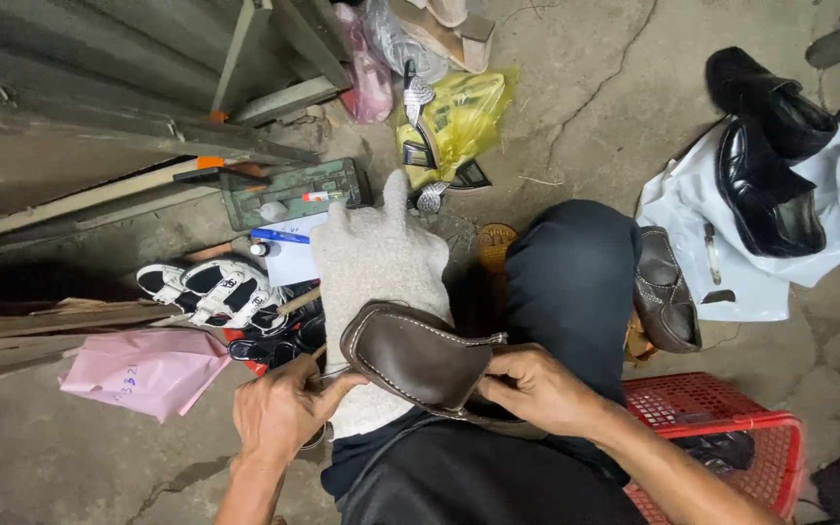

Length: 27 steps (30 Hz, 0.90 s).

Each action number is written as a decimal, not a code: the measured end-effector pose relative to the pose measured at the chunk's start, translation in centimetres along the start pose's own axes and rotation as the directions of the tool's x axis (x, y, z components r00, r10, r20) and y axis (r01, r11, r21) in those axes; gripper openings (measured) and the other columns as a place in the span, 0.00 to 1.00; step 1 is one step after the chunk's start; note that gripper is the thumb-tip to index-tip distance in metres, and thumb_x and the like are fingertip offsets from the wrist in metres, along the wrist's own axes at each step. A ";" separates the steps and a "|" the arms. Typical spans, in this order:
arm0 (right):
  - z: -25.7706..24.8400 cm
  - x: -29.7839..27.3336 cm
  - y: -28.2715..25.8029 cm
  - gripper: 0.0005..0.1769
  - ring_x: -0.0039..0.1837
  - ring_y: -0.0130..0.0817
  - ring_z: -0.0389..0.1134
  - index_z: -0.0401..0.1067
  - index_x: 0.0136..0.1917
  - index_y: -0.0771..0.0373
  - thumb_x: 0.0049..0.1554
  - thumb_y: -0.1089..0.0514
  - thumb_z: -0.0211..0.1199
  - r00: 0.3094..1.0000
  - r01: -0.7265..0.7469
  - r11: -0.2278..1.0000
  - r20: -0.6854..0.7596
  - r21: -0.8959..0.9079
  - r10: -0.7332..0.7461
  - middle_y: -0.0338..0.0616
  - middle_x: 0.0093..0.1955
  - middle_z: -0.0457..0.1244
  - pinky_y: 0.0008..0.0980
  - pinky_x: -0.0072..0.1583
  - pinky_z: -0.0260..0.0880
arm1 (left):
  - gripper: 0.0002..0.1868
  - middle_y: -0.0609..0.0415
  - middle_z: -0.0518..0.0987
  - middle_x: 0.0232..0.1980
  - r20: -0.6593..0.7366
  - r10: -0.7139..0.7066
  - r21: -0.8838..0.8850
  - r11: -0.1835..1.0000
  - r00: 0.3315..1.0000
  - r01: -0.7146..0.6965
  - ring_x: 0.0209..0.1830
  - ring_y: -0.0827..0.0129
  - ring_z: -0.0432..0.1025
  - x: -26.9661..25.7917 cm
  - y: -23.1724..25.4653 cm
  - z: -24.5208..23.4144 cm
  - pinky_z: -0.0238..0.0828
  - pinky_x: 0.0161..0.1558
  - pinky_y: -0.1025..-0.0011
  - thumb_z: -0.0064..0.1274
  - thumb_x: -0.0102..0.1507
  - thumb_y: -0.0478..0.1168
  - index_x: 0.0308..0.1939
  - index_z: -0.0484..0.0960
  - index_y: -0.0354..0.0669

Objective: The person sits on the floor and sews a brown leather shoe using a needle and thread. They repeatedly push the needle through the shoe's upper and pull the thread tight to secure the stitching.

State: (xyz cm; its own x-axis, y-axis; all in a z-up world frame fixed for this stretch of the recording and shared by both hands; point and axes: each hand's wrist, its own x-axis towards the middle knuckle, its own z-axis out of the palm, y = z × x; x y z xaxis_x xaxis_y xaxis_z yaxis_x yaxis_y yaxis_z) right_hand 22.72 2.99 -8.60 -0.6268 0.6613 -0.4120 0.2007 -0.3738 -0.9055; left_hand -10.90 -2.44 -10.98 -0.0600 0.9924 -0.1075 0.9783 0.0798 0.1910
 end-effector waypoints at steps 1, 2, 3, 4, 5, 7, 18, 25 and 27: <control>-0.1 -0.1 -0.3 0.14 0.51 0.18 0.69 0.81 0.57 0.61 0.63 0.62 0.57 1.000 0.017 0.998 0.005 -0.067 -0.017 0.31 0.52 0.74 0.25 0.53 0.70 | 0.38 0.59 0.72 0.13 0.026 -0.006 -0.006 1.000 1.000 0.006 0.14 0.57 0.70 0.1 0.2 -0.2 0.61 0.17 0.58 0.50 0.45 0.85 0.39 0.89 0.66; -0.1 -0.1 -0.5 0.15 0.46 0.17 0.68 0.81 0.56 0.60 0.63 0.61 0.55 0.999 0.036 0.990 0.016 -0.134 -0.034 0.28 0.47 0.74 0.25 0.48 0.69 | 0.39 0.59 0.76 0.15 0.051 -0.016 -0.010 1.000 0.999 0.017 0.17 0.57 0.73 0.2 0.3 -0.5 0.63 0.17 0.58 0.50 0.45 0.84 0.43 0.90 0.67; -0.3 0.0 -0.1 0.15 0.46 0.17 0.68 0.81 0.56 0.60 0.63 0.61 0.55 0.999 0.041 0.991 0.018 -0.129 -0.039 0.28 0.47 0.74 0.25 0.48 0.69 | 0.39 0.59 0.76 0.15 0.050 -0.017 -0.003 1.000 0.999 0.017 0.17 0.57 0.73 0.6 0.6 -0.8 0.63 0.17 0.58 0.50 0.45 0.84 0.43 0.90 0.67; -0.4 0.0 0.4 0.09 0.42 0.24 0.69 0.76 0.47 0.60 0.61 0.62 0.54 0.998 0.066 0.966 0.037 -0.251 -0.059 0.31 0.41 0.72 0.30 0.46 0.67 | 0.33 0.61 0.71 0.14 -0.017 0.081 -0.035 0.996 0.997 -0.081 0.15 0.62 0.68 0.9 0.8 -1.2 0.57 0.16 0.61 0.50 0.50 0.82 0.31 0.80 0.60; -0.5 0.0 0.8 0.09 0.37 0.30 0.69 0.71 0.37 0.60 0.58 0.62 0.54 0.995 0.092 0.925 0.058 -0.368 -0.076 0.35 0.35 0.70 0.35 0.44 0.66 | 0.36 0.62 0.65 0.13 -0.087 0.175 -0.060 0.982 0.981 -0.181 0.13 0.68 0.63 1.2 1.0 -1.5 0.52 0.16 0.65 0.51 0.54 0.80 0.19 0.69 0.53; -0.7 -0.1 0.7 0.08 0.41 0.32 0.71 0.73 0.41 0.61 0.57 0.63 0.53 0.996 0.078 0.932 0.064 -0.353 -0.059 0.36 0.40 0.72 0.35 0.46 0.67 | 0.35 0.61 0.68 0.16 -0.101 0.217 -0.078 0.971 0.971 -0.226 0.16 0.67 0.66 1.8 2.0 -2.7 0.54 0.18 0.66 0.52 0.56 0.77 0.21 0.70 0.51; -1.0 0.3 0.4 0.13 0.48 0.29 0.73 0.78 0.47 0.61 0.55 0.66 0.52 0.998 0.040 0.957 0.052 -0.286 -0.026 0.37 0.49 0.75 0.32 0.50 0.70 | 0.36 0.70 0.57 0.09 -0.099 0.146 -0.051 0.987 0.984 -0.151 0.06 0.77 0.51 2.1 -1.0 -1.4 0.45 0.12 0.74 0.35 0.59 0.80 0.15 0.67 0.57; -1.4 1.1 1.6 0.19 0.44 0.24 0.70 0.79 0.46 0.63 0.48 0.72 0.50 0.995 0.096 0.961 0.056 -0.258 -0.085 0.36 0.48 0.75 0.30 0.46 0.68 | 0.21 0.61 0.77 0.27 0.320 -0.131 -0.546 0.783 0.938 0.296 0.25 0.73 0.69 0.9 -1.2 -2.5 0.71 0.30 0.70 0.58 0.59 0.60 0.40 0.80 0.48; -1.5 1.2 1.2 0.21 0.43 0.22 0.68 0.80 0.47 0.63 0.50 0.74 0.49 0.994 0.067 0.975 0.098 -0.212 -0.047 0.33 0.48 0.74 0.28 0.46 0.67 | 0.24 0.56 0.83 0.37 0.350 -0.091 -0.665 0.676 0.932 0.316 0.37 0.70 0.79 0.8 0.2 -3.0 0.82 0.41 0.67 0.59 0.59 0.57 0.52 0.81 0.47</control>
State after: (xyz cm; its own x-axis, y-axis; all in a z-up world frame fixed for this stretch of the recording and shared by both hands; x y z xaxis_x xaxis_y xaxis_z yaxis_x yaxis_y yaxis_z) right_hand 23.35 4.36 -10.33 -0.7060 0.6115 -0.3572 0.3136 -0.1824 -0.9319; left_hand -11.39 -1.33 -8.08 -0.0752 0.8851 -0.4592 0.5109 0.4297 0.7445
